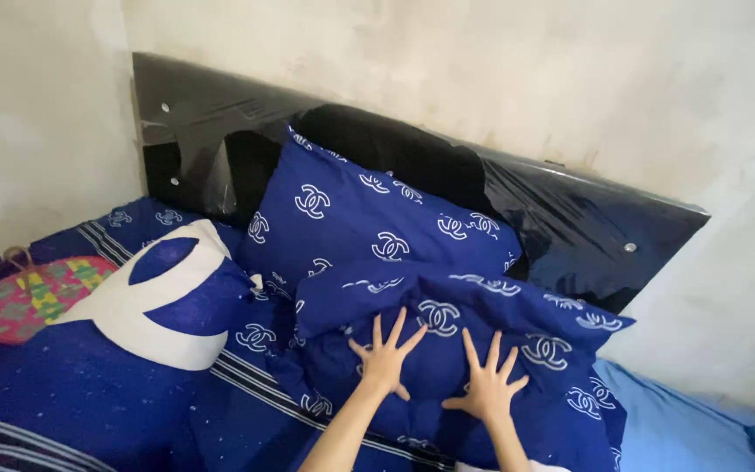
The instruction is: Straightening the duvet, arranging pillows, and smoothing a blanket on a bed.
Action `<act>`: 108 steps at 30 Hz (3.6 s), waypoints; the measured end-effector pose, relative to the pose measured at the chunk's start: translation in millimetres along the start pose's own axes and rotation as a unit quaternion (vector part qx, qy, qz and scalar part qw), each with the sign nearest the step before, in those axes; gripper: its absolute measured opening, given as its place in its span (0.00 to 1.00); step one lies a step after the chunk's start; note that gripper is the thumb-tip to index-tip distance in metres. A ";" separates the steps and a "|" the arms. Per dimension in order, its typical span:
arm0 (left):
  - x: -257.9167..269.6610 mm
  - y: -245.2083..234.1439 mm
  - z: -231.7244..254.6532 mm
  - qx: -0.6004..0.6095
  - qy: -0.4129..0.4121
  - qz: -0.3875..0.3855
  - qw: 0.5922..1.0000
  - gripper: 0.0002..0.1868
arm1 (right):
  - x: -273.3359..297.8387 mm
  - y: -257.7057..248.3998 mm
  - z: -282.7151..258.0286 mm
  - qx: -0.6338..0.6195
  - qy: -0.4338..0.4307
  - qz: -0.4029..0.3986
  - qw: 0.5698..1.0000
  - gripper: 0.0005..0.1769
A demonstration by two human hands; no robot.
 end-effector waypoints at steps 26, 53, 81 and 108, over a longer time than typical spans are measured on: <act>-113.0 -32.2 -50.1 0.145 0.334 0.084 0.928 0.52 | -85.1 45.1 51.4 -0.149 -0.084 0.078 0.982 0.91; -86.6 -38.7 -12.3 -0.066 -0.017 -0.038 0.997 0.90 | -79.3 26.2 46.3 -0.146 -0.100 0.063 0.982 0.91; -89.1 -15.3 -23.7 -0.020 -0.004 -0.075 0.997 0.92 | -137.4 -7.3 64.4 -0.083 -0.053 0.381 0.919 0.33; -83.3 -26.2 -6.6 -0.099 -0.060 -0.104 0.988 0.92 | -105.6 -34.5 -65.4 -0.080 -0.236 0.361 0.899 0.35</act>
Point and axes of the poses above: each hand's wrist, its own x-axis away from the middle knuckle, its own y-axis out of the palm, z = x × y, the point moved 6 cm from there along -x, towards the middle knuckle, and after that the axes turned 5 degrees about -y, right-handed, at the moved point
